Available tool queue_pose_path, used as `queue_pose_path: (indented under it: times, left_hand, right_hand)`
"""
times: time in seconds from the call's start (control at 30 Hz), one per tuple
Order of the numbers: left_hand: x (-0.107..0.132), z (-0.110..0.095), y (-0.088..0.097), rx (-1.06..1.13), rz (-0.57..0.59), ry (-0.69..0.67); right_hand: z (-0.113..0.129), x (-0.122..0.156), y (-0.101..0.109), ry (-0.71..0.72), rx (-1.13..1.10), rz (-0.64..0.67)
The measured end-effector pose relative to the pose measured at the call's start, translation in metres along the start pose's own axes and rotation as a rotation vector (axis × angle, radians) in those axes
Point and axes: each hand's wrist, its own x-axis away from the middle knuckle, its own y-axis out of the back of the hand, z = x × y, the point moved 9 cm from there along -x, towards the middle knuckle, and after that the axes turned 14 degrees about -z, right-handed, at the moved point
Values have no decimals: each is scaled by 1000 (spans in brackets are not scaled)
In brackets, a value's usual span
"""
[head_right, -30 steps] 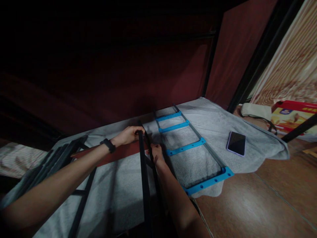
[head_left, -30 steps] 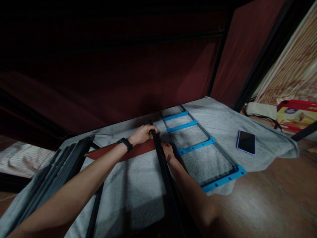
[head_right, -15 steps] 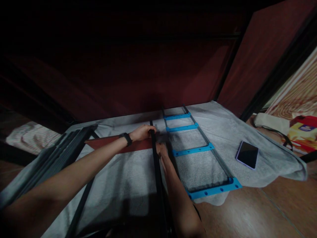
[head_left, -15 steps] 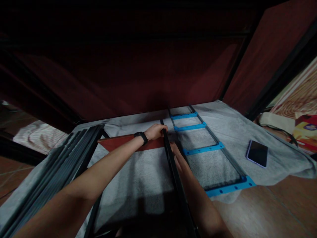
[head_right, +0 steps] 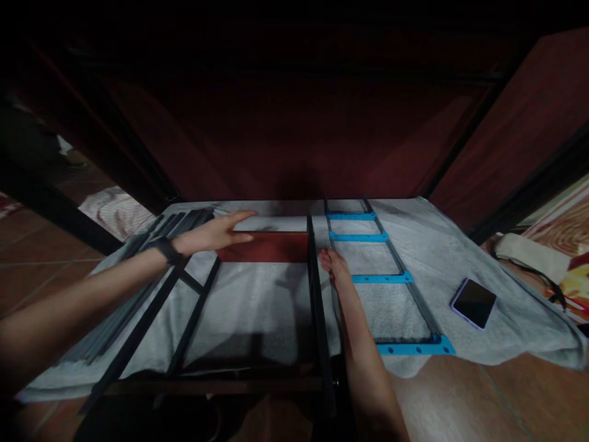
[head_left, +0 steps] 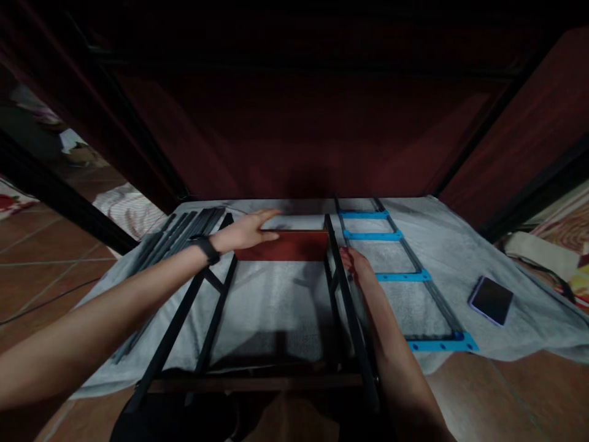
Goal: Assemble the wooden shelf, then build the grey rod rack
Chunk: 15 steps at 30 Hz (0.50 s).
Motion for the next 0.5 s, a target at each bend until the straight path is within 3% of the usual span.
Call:
queue_pose_path:
  times: [0.1, 0.17, 0.23, 0.33, 0.4, 0.5]
  left_hand:
    - [80, 78, 90, 47, -328, 433]
    - [151, 119, 117, 176, -441, 726]
    - [215, 134, 108, 366, -377, 938]
    - [280, 114, 73, 699, -330, 1104]
    - [304, 91, 48, 827, -333, 1177]
    - [312, 63, 26, 914, -357, 1167]
  right_hand:
    - [2, 47, 33, -96, -65, -42]
    - [2, 91, 51, -111, -94, -5]
    - [-4, 138, 66, -141, -62, 45]
    - [-14, 194, 83, -154, -40, 29]
    - [-20, 217, 82, -166, -31, 32]
    - [-21, 232, 73, -120, -13, 10]
